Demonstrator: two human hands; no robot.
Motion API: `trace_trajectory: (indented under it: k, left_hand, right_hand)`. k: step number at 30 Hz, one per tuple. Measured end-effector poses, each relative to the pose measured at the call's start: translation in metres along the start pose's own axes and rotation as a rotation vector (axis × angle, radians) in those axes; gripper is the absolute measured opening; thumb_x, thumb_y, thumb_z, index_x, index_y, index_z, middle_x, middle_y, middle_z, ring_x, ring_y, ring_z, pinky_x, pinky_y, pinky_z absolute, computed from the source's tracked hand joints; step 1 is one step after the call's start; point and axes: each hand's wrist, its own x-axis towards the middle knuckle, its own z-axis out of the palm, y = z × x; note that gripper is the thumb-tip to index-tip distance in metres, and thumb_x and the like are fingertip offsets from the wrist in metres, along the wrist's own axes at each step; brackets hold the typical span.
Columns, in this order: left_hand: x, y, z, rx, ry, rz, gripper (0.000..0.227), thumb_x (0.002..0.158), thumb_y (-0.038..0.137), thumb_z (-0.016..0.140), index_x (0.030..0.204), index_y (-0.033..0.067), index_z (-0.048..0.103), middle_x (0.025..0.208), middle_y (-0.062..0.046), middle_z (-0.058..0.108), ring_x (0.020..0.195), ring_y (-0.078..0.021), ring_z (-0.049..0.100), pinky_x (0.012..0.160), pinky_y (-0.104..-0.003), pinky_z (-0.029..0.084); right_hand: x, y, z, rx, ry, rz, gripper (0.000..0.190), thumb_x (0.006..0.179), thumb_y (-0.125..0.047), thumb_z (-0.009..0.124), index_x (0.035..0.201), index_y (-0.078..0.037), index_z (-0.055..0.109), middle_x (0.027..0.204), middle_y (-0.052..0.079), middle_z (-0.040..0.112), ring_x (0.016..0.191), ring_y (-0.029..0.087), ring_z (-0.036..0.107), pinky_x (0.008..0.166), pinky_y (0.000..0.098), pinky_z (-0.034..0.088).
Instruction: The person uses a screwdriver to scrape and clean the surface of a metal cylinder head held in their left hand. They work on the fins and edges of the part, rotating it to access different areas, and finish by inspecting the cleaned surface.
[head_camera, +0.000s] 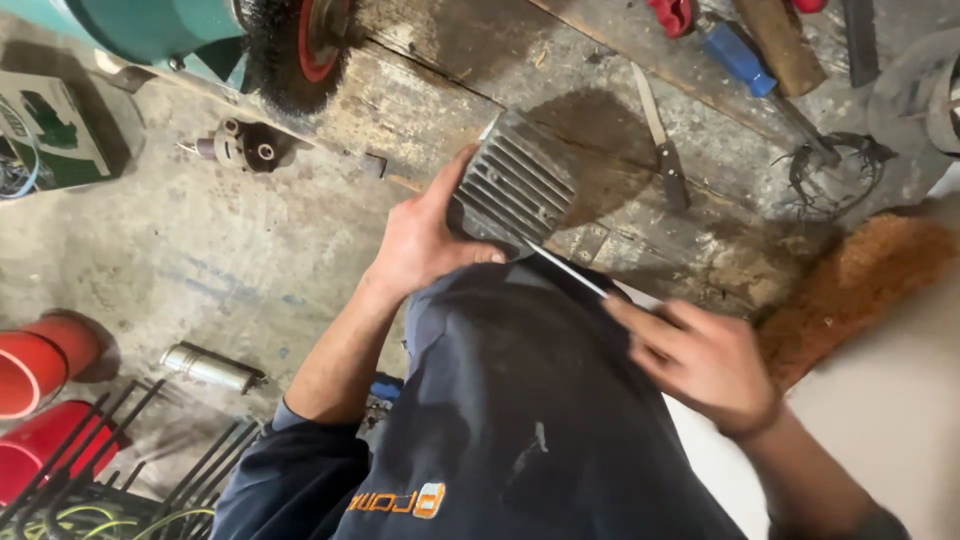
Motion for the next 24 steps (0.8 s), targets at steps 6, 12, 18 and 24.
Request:
trace_trajectory:
  k: [6,12,18,24]
  left_hand:
    - [0.002,0.002,-0.002,0.053,-0.020,-0.102,0.120,0.057,0.043,0.099,0.156,0.0180,0.037,0.123,-0.017,0.072,0.111,-0.0394,0.069,0.093,-0.046,0.056]
    - [-0.002,-0.006,0.006,-0.067,0.033,-0.020,0.111,0.060,0.038,0.099,0.153,0.0132,0.044,0.128,-0.016,0.072,0.118,-0.0370,0.070,0.097,-0.042,0.056]
    - [0.005,-0.014,0.003,-0.108,0.011,0.006,0.110,0.054,0.034,0.100,0.148,0.0083,0.049,0.129,-0.015,0.071,0.122,-0.0305,0.070,0.102,-0.039,0.055]
    - [0.007,-0.013,0.010,-0.182,-0.020,0.007,0.107,0.055,0.028,0.102,0.148,0.0071,0.052,0.128,-0.014,0.074,0.123,-0.0277,0.072,0.103,-0.038,0.056]
  right_hand:
    - [0.042,-0.031,0.011,-0.055,0.114,-0.192,0.060,0.075,-0.015,0.078,0.133,-0.026,0.070,0.072,0.007,0.050,0.056,0.024,0.056,0.055,0.0396,0.049]
    - [0.000,0.004,-0.003,-0.041,0.093,-0.170,0.060,0.078,-0.013,0.076,0.134,-0.030,0.067,0.075,0.005,0.047,0.059,0.024,0.053,0.057,0.0382,0.049]
    - [0.042,0.003,-0.002,-0.048,0.022,-0.226,0.059,0.074,-0.013,0.078,0.131,-0.028,0.072,0.068,0.008,0.050,0.053,0.024,0.054,0.051,0.0387,0.049]
    - [0.027,0.010,-0.005,0.197,-0.049,-0.012,0.057,0.078,-0.010,0.076,0.132,-0.027,0.070,0.066,0.004,0.054,0.051,0.020,0.056,0.052,0.0348,0.052]
